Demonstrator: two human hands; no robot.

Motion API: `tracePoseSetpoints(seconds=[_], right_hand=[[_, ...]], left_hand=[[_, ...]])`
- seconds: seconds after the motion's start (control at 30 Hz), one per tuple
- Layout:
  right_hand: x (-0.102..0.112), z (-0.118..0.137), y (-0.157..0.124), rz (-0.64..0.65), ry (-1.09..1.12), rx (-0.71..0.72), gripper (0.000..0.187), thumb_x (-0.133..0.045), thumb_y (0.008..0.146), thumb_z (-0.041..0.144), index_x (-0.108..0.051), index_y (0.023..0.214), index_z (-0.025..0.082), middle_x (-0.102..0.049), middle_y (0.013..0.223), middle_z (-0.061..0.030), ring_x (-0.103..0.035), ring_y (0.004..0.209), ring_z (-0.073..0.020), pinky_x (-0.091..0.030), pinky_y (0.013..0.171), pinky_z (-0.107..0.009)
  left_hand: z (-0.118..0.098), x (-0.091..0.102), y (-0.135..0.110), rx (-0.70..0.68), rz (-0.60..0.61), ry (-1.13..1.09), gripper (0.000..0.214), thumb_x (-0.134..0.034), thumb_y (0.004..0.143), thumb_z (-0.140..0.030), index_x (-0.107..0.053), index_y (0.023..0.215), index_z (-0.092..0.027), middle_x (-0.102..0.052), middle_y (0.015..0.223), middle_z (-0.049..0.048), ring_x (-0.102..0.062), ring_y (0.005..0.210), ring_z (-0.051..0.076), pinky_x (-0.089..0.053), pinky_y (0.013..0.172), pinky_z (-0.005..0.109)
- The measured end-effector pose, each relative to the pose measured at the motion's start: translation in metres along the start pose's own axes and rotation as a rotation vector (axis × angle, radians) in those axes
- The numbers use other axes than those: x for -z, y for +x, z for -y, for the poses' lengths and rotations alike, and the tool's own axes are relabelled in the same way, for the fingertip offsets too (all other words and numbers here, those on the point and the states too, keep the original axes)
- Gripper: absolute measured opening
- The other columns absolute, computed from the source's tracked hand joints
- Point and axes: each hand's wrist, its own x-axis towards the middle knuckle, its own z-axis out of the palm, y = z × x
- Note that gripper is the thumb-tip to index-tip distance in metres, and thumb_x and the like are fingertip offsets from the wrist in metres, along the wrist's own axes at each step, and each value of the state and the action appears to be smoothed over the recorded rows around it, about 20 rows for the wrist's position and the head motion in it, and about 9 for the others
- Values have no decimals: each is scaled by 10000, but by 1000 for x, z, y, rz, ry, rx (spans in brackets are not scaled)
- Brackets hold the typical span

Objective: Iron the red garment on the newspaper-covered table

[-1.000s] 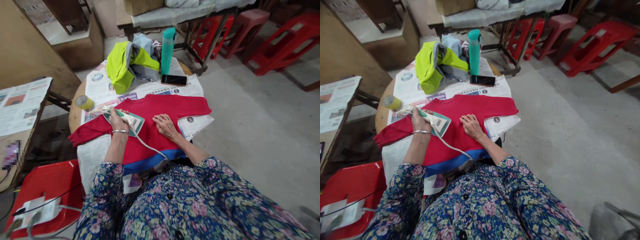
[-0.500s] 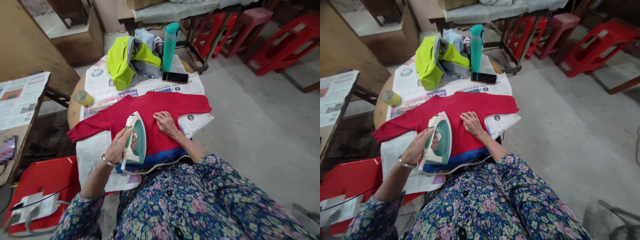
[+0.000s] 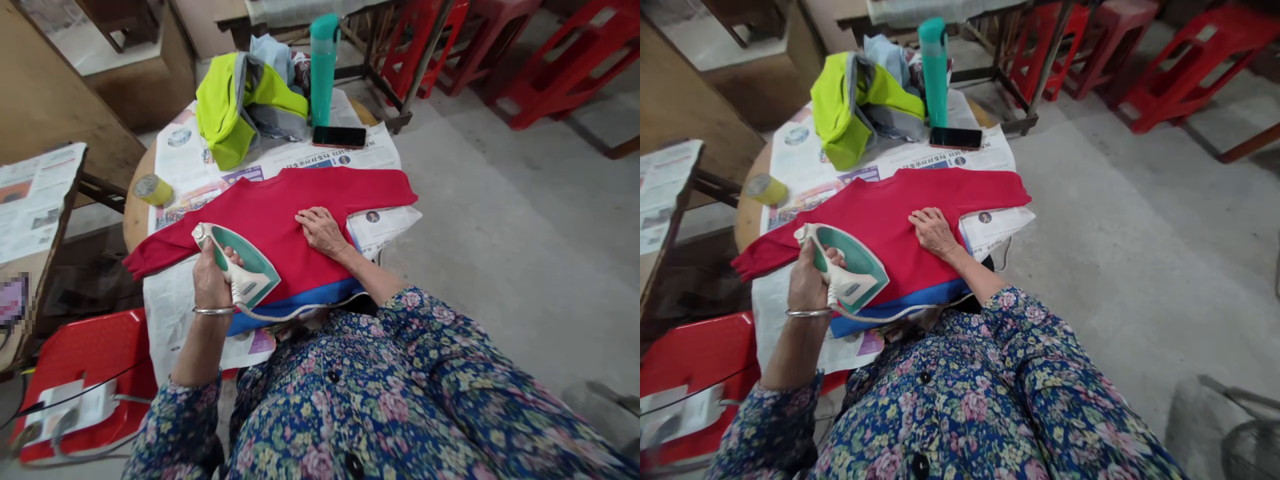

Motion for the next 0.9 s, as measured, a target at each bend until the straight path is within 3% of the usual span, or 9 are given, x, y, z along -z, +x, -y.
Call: tracePoseSetpoints(seconds=[0.07,0.17,0.37,0.5,0.6,0.67,0.77,0.9], right_hand=[[1,1,1,-5,-5,-3,500,-481,1062,141,-749,1483,178,-726,1521,-157,-590,1382,-357,-412,1241,-590],[2,3,2,-10,-11,-2,487,-496,1054,124,-760,1461,169,-735,1509,-155,-606,1366,-349,-425,1231,-570],[2,2,2,-37,-7,28,483,-512,1037,102,-771,1438,175,-757,1477,-139,-618,1344,-342,-443,1207,-553],[1,1,2,-42,-5,29,463,-531,1045,123,-777,1432,190,-759,1473,-137,-619,1330,-343,-444,1193,-551],[2,3,2,-44,-11,24,456,-525,1055,131,-777,1432,175,-755,1477,-148,-615,1332,-346,-433,1198,-553],[3,4,2,-38,-15,17,458,-514,1060,128,-775,1434,169,-753,1482,-146,-611,1341,-343,-425,1205,-548],[4,6,3,-20,-19,-9,465,-501,1066,123,-772,1440,171,-751,1487,-140,-606,1359,-340,-409,1223,-548],[3,5,5,-24,-4,4,467,-495,1071,136,-773,1442,196,-753,1481,-133,-597,1360,-343,-409,1218,-563]], left_hand=[[5,-2,-6,7,-7,-42,355,-629,1090,-424,-526,815,-225,-490,591,-76,-482,465,93,-493,511,206],[8,3,-18,31,50,1,376,-744,1020,-458,-526,819,-227,-492,599,-82,-499,466,91,-487,506,202],[7,35,-53,101,284,242,363,-872,878,-448,-629,817,-185,-545,642,-47,-484,473,83,-440,442,187],[6,50,-66,145,340,330,385,-905,834,-458,-642,826,-176,-555,657,-40,-493,491,88,-456,445,186],[-1,47,-62,133,259,265,316,-829,910,-420,-644,853,-170,-513,625,-58,-447,456,76,-432,422,169],[-10,39,-56,141,147,195,286,-654,1037,-358,-616,827,-168,-458,582,-69,-398,421,67,-402,401,155],[-25,22,-45,128,-21,135,401,-384,1145,-262,-565,799,-171,-426,554,-70,-369,398,64,-387,396,143],[-37,1,-29,102,-82,126,407,-341,1180,-286,-548,845,-183,-458,561,-73,-380,394,68,-399,401,150]])
